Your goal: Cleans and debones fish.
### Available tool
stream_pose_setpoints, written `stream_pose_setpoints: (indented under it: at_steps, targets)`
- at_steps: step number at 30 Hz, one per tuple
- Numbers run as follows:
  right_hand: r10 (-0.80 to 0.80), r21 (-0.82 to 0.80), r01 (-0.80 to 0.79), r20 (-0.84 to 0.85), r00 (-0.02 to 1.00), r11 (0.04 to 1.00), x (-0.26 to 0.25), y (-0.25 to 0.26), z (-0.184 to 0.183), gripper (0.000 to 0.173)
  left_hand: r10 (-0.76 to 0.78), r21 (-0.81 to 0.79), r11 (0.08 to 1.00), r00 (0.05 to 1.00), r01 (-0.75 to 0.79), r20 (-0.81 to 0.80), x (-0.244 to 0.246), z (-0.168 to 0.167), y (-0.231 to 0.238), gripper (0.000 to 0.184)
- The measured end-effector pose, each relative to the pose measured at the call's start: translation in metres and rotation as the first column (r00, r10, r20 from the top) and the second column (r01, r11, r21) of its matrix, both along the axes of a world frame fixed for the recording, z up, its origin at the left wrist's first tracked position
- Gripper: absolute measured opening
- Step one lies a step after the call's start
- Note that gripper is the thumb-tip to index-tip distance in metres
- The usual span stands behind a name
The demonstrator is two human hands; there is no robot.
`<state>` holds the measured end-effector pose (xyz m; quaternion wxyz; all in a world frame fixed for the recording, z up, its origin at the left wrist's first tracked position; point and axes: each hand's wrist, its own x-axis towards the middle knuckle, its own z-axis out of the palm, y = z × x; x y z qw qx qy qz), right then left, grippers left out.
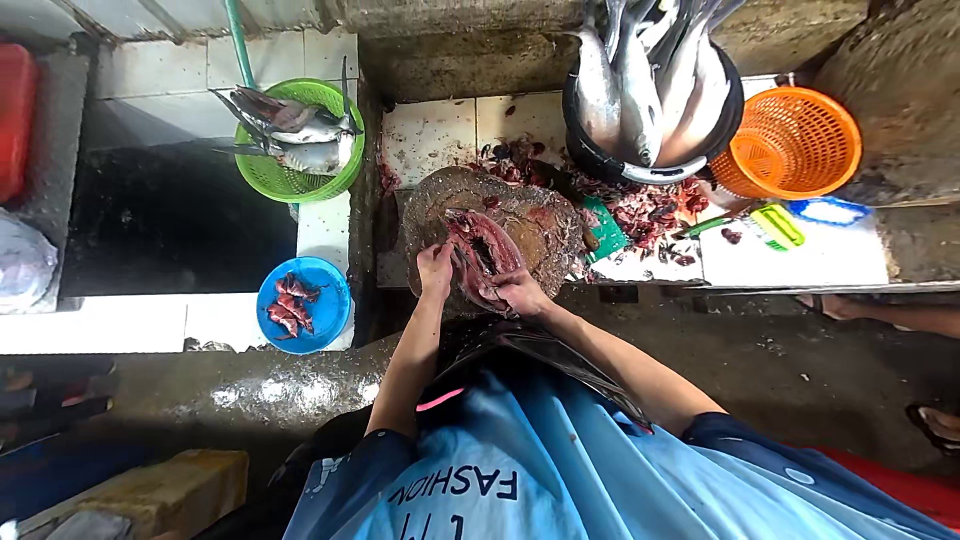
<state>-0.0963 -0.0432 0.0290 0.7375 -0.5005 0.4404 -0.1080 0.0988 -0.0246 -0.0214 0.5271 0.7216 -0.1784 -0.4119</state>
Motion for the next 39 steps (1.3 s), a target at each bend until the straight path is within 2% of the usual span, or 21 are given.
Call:
stream_pose_setpoints:
  at_steps: [4, 7, 9, 11, 13, 16, 19, 26, 28, 32, 36, 39]
  targets:
    - [0.014, 0.0, -0.014, -0.027, 1.0, 1.0, 0.0, 0.0, 0.004, 0.01, 0.026, 0.055, 0.998, 1.0, -0.027, 0.017, -0.002, 0.002, -0.001, 0.025]
    - [0.122, -0.112, -0.133, -0.095, 0.988, 0.985, -0.005, 0.007, 0.012, 0.015, 0.077, 0.104, 0.992, 0.997, -0.075, -0.007, 0.011, 0.0, 0.001, 0.03]
    - [0.144, -0.205, -0.164, -0.11, 0.983, 0.965, -0.012, 0.007, 0.013, 0.021, 0.04, 0.077, 0.996, 0.997, -0.035, -0.063, 0.019, -0.003, 0.006, 0.032]
    - [0.148, -0.284, -0.177, -0.122, 0.981, 0.942, -0.015, 0.001, 0.014, 0.022, -0.008, 0.043, 0.999, 0.987, 0.015, -0.159, 0.023, -0.004, 0.009, 0.031]
    - [0.165, -0.316, -0.203, -0.142, 0.976, 0.927, -0.014, -0.004, 0.013, 0.021, -0.036, 0.03, 0.999, 0.981, 0.043, -0.189, 0.021, 0.002, 0.016, 0.027]
    - [0.168, -0.293, -0.215, -0.178, 0.97, 0.932, -0.009, -0.012, 0.007, 0.018, -0.057, -0.024, 0.998, 0.973, 0.054, -0.226, 0.018, 0.009, 0.02, 0.028]
    - [0.18, -0.201, -0.215, -0.178, 0.967, 0.956, -0.001, -0.018, -0.003, 0.014, -0.035, -0.04, 0.999, 0.972, 0.027, -0.232, 0.017, 0.008, 0.019, 0.028]
    - [0.198, -0.152, -0.218, -0.132, 0.971, 0.964, 0.007, -0.014, -0.011, 0.014, -0.097, 0.077, 0.99, 0.973, 0.115, -0.21, 0.028, 0.008, 0.02, 0.028]
    - [0.245, -0.214, -0.284, -0.189, 0.951, 0.935, 0.009, -0.016, -0.008, 0.017, -0.113, 0.109, 0.984, 0.971, 0.139, -0.211, 0.027, 0.014, 0.019, 0.028]
    - [0.347, -0.36, -0.45, -0.317, 0.883, 0.817, 0.007, -0.019, 0.0, 0.018, -0.082, 0.132, 0.985, 0.977, 0.109, -0.196, 0.026, 0.014, 0.013, 0.024]
    - [0.375, -0.396, -0.48, -0.315, 0.872, 0.783, -0.006, -0.01, -0.011, 0.025, -0.068, 0.164, 0.982, 0.986, 0.093, -0.15, 0.022, 0.002, 0.014, 0.022]
    - [0.41, -0.435, -0.532, -0.347, 0.843, 0.726, -0.016, -0.011, -0.001, 0.03, -0.059, 0.174, 0.982, 0.994, 0.074, -0.089, 0.023, -0.001, 0.012, 0.022]
